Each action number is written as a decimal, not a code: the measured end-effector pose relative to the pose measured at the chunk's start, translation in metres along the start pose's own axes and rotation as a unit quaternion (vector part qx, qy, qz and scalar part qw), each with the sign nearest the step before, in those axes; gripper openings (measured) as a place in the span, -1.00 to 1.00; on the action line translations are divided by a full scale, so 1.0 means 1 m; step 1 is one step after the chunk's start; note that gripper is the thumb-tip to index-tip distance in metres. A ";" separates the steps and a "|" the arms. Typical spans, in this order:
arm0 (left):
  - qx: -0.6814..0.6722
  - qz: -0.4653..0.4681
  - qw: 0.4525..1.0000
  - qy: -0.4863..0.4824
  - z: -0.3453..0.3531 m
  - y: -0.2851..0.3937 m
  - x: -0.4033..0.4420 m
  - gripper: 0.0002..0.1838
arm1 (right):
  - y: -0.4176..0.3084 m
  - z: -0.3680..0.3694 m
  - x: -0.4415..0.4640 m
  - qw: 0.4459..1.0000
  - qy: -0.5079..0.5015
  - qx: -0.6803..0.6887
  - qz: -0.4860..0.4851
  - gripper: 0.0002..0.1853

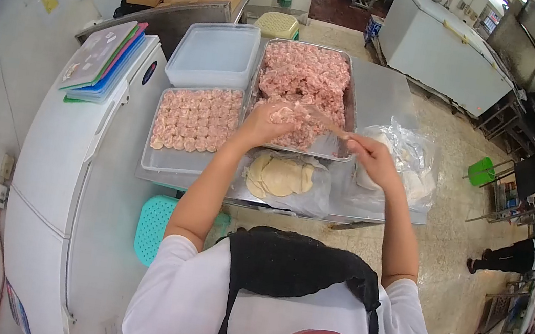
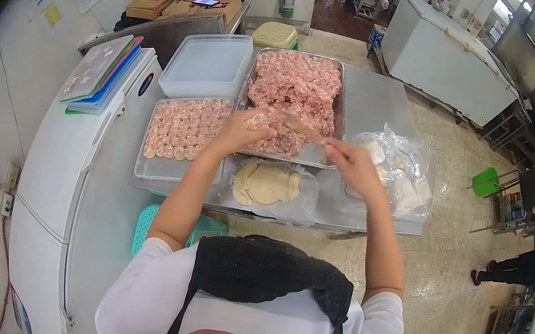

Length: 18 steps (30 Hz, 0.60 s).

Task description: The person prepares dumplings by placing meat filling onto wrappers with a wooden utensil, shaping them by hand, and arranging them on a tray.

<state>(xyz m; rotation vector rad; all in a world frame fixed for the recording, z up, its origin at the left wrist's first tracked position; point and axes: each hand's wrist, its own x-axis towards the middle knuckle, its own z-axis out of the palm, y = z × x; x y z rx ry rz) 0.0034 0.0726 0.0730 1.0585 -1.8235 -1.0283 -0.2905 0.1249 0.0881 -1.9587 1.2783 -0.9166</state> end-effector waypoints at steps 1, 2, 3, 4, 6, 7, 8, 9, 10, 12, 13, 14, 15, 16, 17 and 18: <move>0.033 0.030 0.999 -0.007 0.007 -0.006 0.006 -0.52 | -0.004 0.009 -0.001 0.999 -0.030 -0.012 0.007 -0.63; 0.066 0.060 0.996 -0.013 0.013 -0.012 0.009 -0.52 | -0.008 0.020 -0.001 0.998 -0.061 -0.024 0.014 -0.63; 0.089 0.064 0.994 -0.009 0.017 -0.009 0.009 -0.50 | -0.007 0.025 -0.002 0.995 -0.093 -0.038 0.020 -0.63; 0.112 0.068 0.991 -0.005 0.021 -0.007 0.009 -0.49 | 0.001 0.022 -0.002 0.995 -0.085 -0.053 0.008 -0.65; 0.146 0.061 0.987 0.034 0.029 -0.001 0.010 -0.49 | 0.008 0.008 0.008 0.993 -0.075 -0.090 -0.025 -0.68; 0.158 0.048 0.984 0.064 0.035 -0.001 0.007 -0.51 | 0.006 0.002 0.007 0.984 -0.034 -0.170 -0.047 -0.69; 0.171 0.033 0.980 0.093 0.040 -0.003 0.006 -0.53 | 0.002 -0.001 0.002 0.967 0.009 -0.245 -0.070 -0.71; 0.146 -0.010 0.986 0.082 0.043 -0.009 0.009 -0.52 | -0.004 -0.001 -0.002 0.943 0.054 -0.316 -0.093 -0.73; 0.120 -0.052 0.989 0.072 0.046 -0.016 0.013 -0.51 | -0.005 0.005 -0.004 0.942 0.069 -0.305 -0.126 -0.74; 0.102 -0.085 0.983 0.123 0.059 -0.026 0.011 -0.46 | 0.004 0.020 -0.006 0.938 0.095 -0.279 -0.184 -0.76; 0.099 -0.091 0.987 0.092 0.059 -0.017 0.010 -0.42 | 0.036 0.022 0.003 0.926 0.049 -0.345 -0.147 -0.75; 0.096 -0.099 0.989 0.058 0.057 0.001 0.010 -0.38 | 0.088 0.022 0.017 0.907 0.002 -0.407 -0.106 -0.74; 0.091 -0.104 0.990 0.024 0.057 0.010 0.008 -0.34 | 0.119 0.018 0.022 0.880 -0.044 -0.468 -0.065 -0.73; 0.093 -0.066 0.993 0.042 0.059 -0.008 0.007 -0.34 | 0.117 0.012 0.017 0.906 -0.037 -0.420 -0.038 -0.72; 0.094 -0.026 0.993 0.060 0.062 -0.040 0.006 -0.33 | 0.115 0.004 0.007 0.928 -0.028 -0.371 -0.011 -0.70; 0.081 -0.029 0.994 0.063 0.061 -0.039 0.004 -0.32 | 0.106 -0.007 0.006 0.946 -0.020 -0.324 0.013 -0.68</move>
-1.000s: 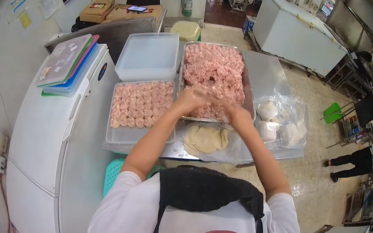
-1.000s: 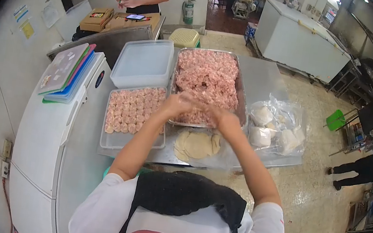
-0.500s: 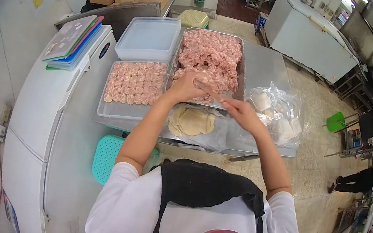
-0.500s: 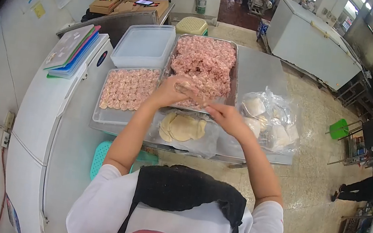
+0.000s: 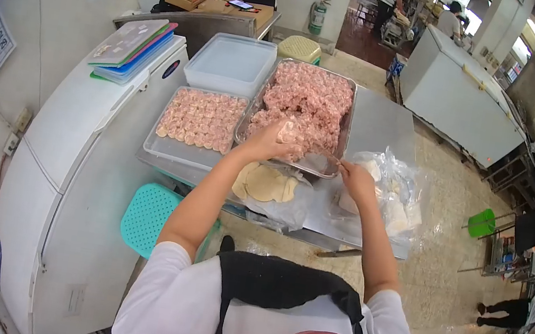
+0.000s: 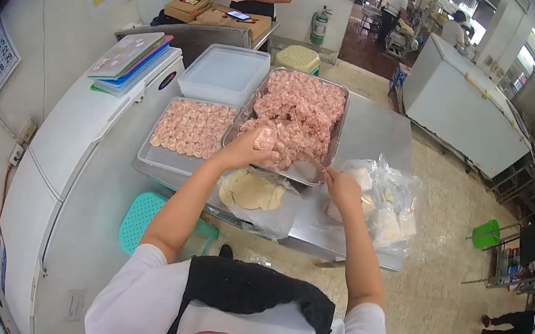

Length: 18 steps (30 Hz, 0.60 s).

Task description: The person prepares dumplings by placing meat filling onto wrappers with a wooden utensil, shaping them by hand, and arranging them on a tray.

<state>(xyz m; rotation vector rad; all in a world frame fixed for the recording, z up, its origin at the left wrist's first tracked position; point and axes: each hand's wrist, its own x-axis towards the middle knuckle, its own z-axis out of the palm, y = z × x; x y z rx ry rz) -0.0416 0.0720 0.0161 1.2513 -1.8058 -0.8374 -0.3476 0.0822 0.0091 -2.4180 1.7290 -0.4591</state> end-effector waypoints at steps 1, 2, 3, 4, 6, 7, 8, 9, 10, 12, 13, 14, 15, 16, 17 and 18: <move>-0.013 -0.004 1.000 0.002 -0.006 0.021 -0.005 -0.31 | -0.001 -0.011 -0.002 0.998 0.006 0.063 0.016 -0.68; -0.036 -0.055 0.998 -0.021 -0.014 0.042 -0.014 -0.28 | -0.002 -0.022 -0.005 0.991 0.010 0.125 0.035 -0.68; -0.024 -0.052 0.998 -0.019 -0.015 0.051 -0.018 -0.26 | -0.004 -0.033 -0.008 0.981 0.016 0.187 0.051 -0.68; -0.013 -0.049 0.999 -0.016 -0.017 0.061 -0.022 -0.24 | -0.009 -0.044 -0.011 0.970 0.024 0.237 0.042 -0.68; 0.082 0.062 0.994 0.036 -0.013 0.053 -0.019 -0.20 | -0.024 -0.062 -0.014 0.941 0.045 0.335 0.021 -0.69; 0.081 0.052 0.995 0.029 -0.012 0.054 -0.018 -0.19 | -0.031 -0.068 -0.017 0.939 0.057 0.340 -0.001 -0.69; 0.080 0.041 0.996 0.021 -0.009 0.055 -0.017 -0.18 | -0.038 -0.072 -0.023 0.936 0.068 0.345 -0.022 -0.69; 0.077 0.031 0.996 0.013 -0.006 0.057 -0.016 -0.17 | -0.045 -0.077 -0.028 0.933 0.079 0.349 -0.042 -0.69; 0.075 0.033 0.997 0.011 -0.004 0.060 -0.016 -0.17 | -0.055 -0.082 -0.033 0.945 0.113 0.300 -0.065 -0.69; 0.070 0.036 0.997 0.009 0.001 0.065 -0.016 -0.17 | -0.074 -0.091 -0.040 0.957 0.177 0.200 -0.113 -0.69; 0.076 0.034 0.997 -0.007 0.003 0.068 -0.015 -0.14 | -0.072 -0.085 -0.037 0.965 0.164 0.165 -0.120 -0.70; 0.081 0.030 0.996 -0.024 0.004 0.070 -0.015 -0.11 | -0.067 -0.070 -0.030 0.972 0.150 0.132 -0.126 -0.70; 0.087 0.026 0.995 -0.044 0.007 0.072 -0.016 -0.08 | -0.059 -0.050 -0.022 0.977 0.135 0.099 -0.130 -0.71; 0.064 0.033 0.996 -0.046 0.010 0.077 -0.019 -0.05 | -0.034 -0.026 -0.008 0.997 0.054 0.010 -0.060 -0.73; 0.041 0.041 0.997 -0.048 0.011 0.084 -0.022 -0.02 | -0.010 -0.013 -0.011 0.997 0.042 0.028 -0.057 -0.72; 0.021 0.051 0.997 -0.047 0.009 0.089 -0.022 0.02 | 0.010 -0.004 -0.014 0.997 0.033 0.046 -0.056 -0.71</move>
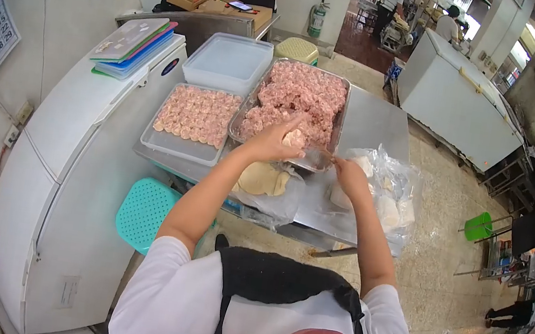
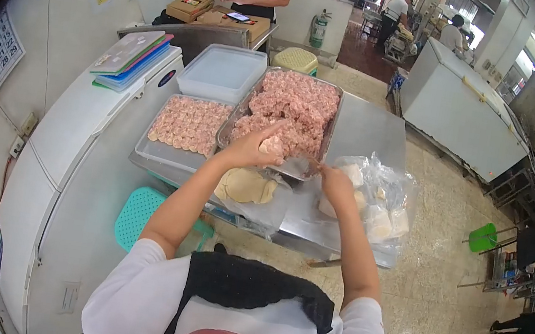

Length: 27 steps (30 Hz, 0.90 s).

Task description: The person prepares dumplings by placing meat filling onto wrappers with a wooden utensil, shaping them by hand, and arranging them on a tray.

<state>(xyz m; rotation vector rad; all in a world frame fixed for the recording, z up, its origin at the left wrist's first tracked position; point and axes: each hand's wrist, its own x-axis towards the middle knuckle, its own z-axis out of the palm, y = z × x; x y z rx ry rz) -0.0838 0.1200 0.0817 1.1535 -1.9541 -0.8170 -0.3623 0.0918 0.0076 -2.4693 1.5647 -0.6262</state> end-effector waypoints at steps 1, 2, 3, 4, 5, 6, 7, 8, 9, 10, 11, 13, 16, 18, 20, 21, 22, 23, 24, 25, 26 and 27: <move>0.015 0.020 1.000 0.007 -0.003 -0.003 0.004 0.03 | 0.008 -0.005 0.004 1.000 -0.005 0.014 -0.005 -0.70; 0.029 0.037 0.999 0.014 -0.005 -0.011 0.004 0.03 | 0.015 -0.008 0.008 0.997 0.044 0.069 -0.016 -0.69; 0.040 0.048 0.998 0.011 -0.003 -0.017 -0.001 0.04 | 0.015 -0.013 0.001 0.988 0.089 0.127 -0.019 -0.68; 0.038 0.029 0.999 0.005 -0.002 -0.014 -0.005 0.03 | 0.007 -0.024 -0.009 0.973 0.133 0.185 -0.019 -0.66; 0.037 0.013 0.999 0.001 -0.005 -0.011 -0.006 0.03 | -0.002 -0.038 -0.014 0.969 0.097 0.225 0.022 -0.66; 0.037 -0.001 0.999 -0.002 -0.007 -0.007 -0.005 0.02 | -0.022 -0.062 -0.015 0.961 0.062 0.262 0.060 -0.65; 0.042 0.014 0.999 0.008 -0.006 -0.003 -0.005 0.03 | -0.032 -0.076 -0.016 0.949 0.028 0.298 0.097 -0.64; 0.047 0.029 0.998 0.021 -0.004 0.000 -0.005 0.05 | -0.031 -0.075 -0.018 0.943 0.016 0.321 0.090 -0.64; 0.053 0.044 0.997 0.033 -0.004 0.004 -0.004 0.07 | -0.030 -0.070 -0.019 0.949 -0.019 0.302 0.085 -0.62; 0.043 0.038 0.998 0.018 -0.004 0.008 -0.004 0.07 | -0.030 -0.062 -0.021 0.954 -0.055 0.284 0.079 -0.61; 0.032 0.031 0.999 0.003 -0.003 0.011 -0.005 0.07 | -0.031 -0.056 -0.025 0.957 -0.091 0.265 0.075 -0.59; 0.045 0.009 0.998 -0.031 -0.005 0.017 -0.006 0.09 | -0.049 -0.057 -0.029 0.950 -0.130 0.271 0.089 -0.54; 0.082 -0.025 0.993 -0.076 -0.012 0.022 -0.014 0.14 | -0.068 -0.057 -0.035 0.939 -0.147 0.294 0.101 -0.53; 0.062 -0.026 0.994 -0.090 -0.018 0.024 -0.020 0.15 | -0.077 -0.056 -0.035 0.933 -0.154 0.308 0.110 -0.53; 0.072 -0.027 0.992 -0.098 -0.028 0.026 -0.026 0.15 | -0.088 -0.055 -0.037 0.927 -0.148 0.327 0.105 -0.53; 0.077 -0.028 0.991 -0.102 -0.033 0.025 -0.031 0.15 | -0.093 -0.053 -0.037 0.924 -0.146 0.337 0.102 -0.53; 0.085 -0.032 0.991 -0.097 -0.037 0.020 -0.034 0.16 | -0.097 -0.050 -0.038 0.919 -0.141 0.353 0.107 -0.53; 0.094 -0.036 0.991 -0.091 -0.041 0.012 -0.038 0.16 | -0.099 -0.047 -0.037 0.913 -0.136 0.368 0.112 -0.54; 0.103 -0.040 0.990 -0.086 -0.046 0.008 -0.042 0.16 | -0.108 -0.046 -0.036 0.907 -0.131 0.384 0.116 -0.54; 0.098 -0.025 0.993 -0.068 -0.053 0.005 -0.047 0.17 | -0.119 -0.045 -0.035 0.914 -0.115 0.375 0.106 -0.54; 0.093 -0.011 0.994 -0.050 -0.060 0.002 -0.052 0.18 | -0.130 -0.045 -0.035 0.920 -0.098 0.367 0.095 -0.54; 0.090 0.003 0.995 -0.032 -0.076 -0.002 -0.064 0.19 | -0.151 -0.041 -0.032 0.926 -0.082 0.359 0.085 -0.54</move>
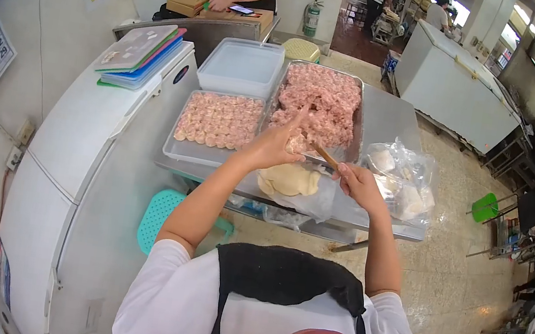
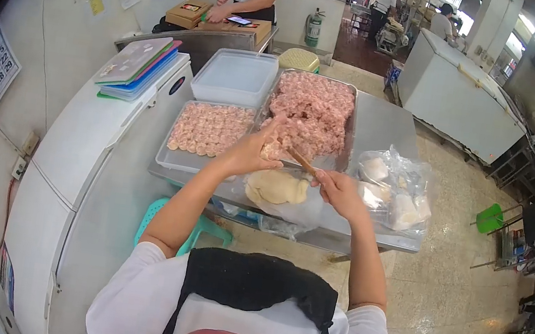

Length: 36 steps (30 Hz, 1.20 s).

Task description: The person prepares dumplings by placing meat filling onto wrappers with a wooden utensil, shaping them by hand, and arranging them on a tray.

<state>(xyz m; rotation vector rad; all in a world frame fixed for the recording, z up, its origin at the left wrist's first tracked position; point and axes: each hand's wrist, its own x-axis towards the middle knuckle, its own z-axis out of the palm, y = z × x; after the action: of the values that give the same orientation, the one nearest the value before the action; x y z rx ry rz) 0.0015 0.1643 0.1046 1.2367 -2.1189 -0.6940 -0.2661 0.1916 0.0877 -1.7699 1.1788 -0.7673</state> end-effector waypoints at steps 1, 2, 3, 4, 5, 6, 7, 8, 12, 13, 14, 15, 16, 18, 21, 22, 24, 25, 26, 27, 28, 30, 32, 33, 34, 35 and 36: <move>0.000 0.017 1.000 0.022 -0.007 -0.004 -0.007 0.18 | -0.004 0.008 0.003 1.000 -0.003 -0.020 -0.004 -0.57; 0.000 0.033 0.998 0.044 -0.014 -0.007 -0.014 0.18 | -0.011 0.019 0.003 0.998 0.009 -0.040 -0.038 -0.59; 0.001 0.050 0.997 0.066 -0.022 -0.011 -0.021 0.18 | -0.022 0.032 0.002 0.995 0.021 -0.061 -0.072 -0.60; -0.008 0.048 0.997 0.066 -0.031 -0.014 -0.028 0.15 | -0.034 0.045 0.002 0.991 0.033 -0.081 -0.105 -0.61; -0.017 0.045 0.997 0.065 -0.040 -0.016 -0.036 0.12 | -0.045 0.057 0.001 0.989 0.035 -0.086 -0.113 -0.63; -0.027 0.043 0.997 0.063 -0.047 -0.020 -0.043 0.09 | -0.056 0.068 -0.001 0.988 0.036 -0.092 -0.120 -0.65; -0.050 0.048 0.996 0.060 -0.052 -0.027 -0.050 0.03 | -0.065 0.078 -0.004 0.987 0.038 -0.098 -0.125 -0.66; -0.073 0.053 0.994 0.056 -0.057 -0.036 -0.056 -0.03 | -0.072 0.088 -0.006 0.983 0.051 -0.109 -0.142 -0.68; -0.129 0.062 0.990 0.006 -0.076 -0.049 -0.081 -0.36 | -0.095 0.121 -0.016 0.971 0.093 -0.131 -0.178 -0.72; -0.146 0.071 0.987 -0.006 -0.079 -0.051 -0.086 -0.44 | -0.099 0.128 -0.018 0.970 0.102 -0.130 -0.180 -0.72; -0.161 0.081 0.983 -0.018 -0.081 -0.053 -0.090 -0.51 | -0.100 0.136 -0.020 0.969 0.097 -0.141 -0.179 -0.72; -0.177 0.091 0.980 -0.030 -0.084 -0.055 -0.093 -0.58 | -0.102 0.145 -0.021 0.968 0.093 -0.151 -0.179 -0.71; -0.148 0.109 0.982 -0.031 -0.088 -0.058 -0.096 -0.60 | -0.102 0.152 -0.022 0.967 0.089 -0.161 -0.178 -0.71; -0.090 0.148 0.984 -0.030 -0.094 -0.065 -0.102 -0.62 | -0.104 0.156 -0.025 0.949 0.103 -0.232 -0.189 -0.75; -0.103 0.120 0.987 0.013 -0.090 -0.080 -0.108 -0.61 | -0.135 0.152 -0.034 0.889 0.163 -0.386 -0.182 -0.81; -0.116 0.099 0.988 -0.008 -0.092 -0.083 -0.109 -0.60 | -0.142 0.158 -0.037 0.880 0.187 -0.391 -0.195 -0.81; -0.142 0.054 0.987 -0.051 -0.097 -0.087 -0.109 -0.57 | -0.152 0.177 -0.041 0.860 0.231 -0.400 -0.218 -0.81; -0.150 0.069 0.985 -0.042 -0.100 -0.087 -0.110 -0.55 | -0.152 0.183 -0.040 0.857 0.204 -0.423 -0.212 -0.79; -0.159 0.084 0.983 -0.032 -0.102 -0.086 -0.111 -0.53 | -0.151 0.182 -0.038 0.860 0.205 -0.424 -0.199 -0.79; -0.166 0.099 0.981 -0.023 -0.105 -0.085 -0.113 -0.51 | -0.151 0.179 -0.035 0.862 0.206 -0.424 -0.187 -0.80; -0.217 0.045 0.974 -0.041 -0.108 -0.084 -0.117 -0.49 | -0.154 0.177 -0.034 0.863 0.207 -0.425 -0.176 -0.80; -0.311 -0.060 0.946 -0.076 -0.115 -0.081 -0.123 -0.46 | -0.167 0.166 -0.041 0.907 0.190 -0.347 -0.148 -0.77; -0.272 0.049 0.961 -0.021 -0.118 -0.075 -0.133 -0.55 | -0.176 0.157 -0.048 0.943 0.160 -0.270 -0.106 -0.75; -0.252 0.103 0.962 0.006 -0.120 -0.072 -0.136 -0.60 | -0.181 0.156 -0.051 0.950 0.137 -0.260 -0.108 -0.72; -0.220 0.113 0.969 -0.008 -0.124 -0.071 -0.137 -0.58 | -0.178 0.160 -0.050 0.946 0.129 -0.269 -0.124 -0.72; -0.189 0.122 0.974 -0.022 -0.127 -0.070 -0.139 -0.56 | -0.170 0.168 -0.046 0.943 0.120 -0.276 -0.140 -0.72; -0.157 0.130 0.978 -0.035 -0.130 -0.071 -0.141 -0.54 | -0.162 0.176 -0.043 0.940 0.110 -0.284 -0.155 -0.71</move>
<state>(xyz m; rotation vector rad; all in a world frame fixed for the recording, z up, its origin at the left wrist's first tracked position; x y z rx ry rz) 0.1906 0.2403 0.1150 0.7592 -2.0777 -0.9211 -0.0687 0.3175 0.1524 -2.4414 1.3804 -0.8827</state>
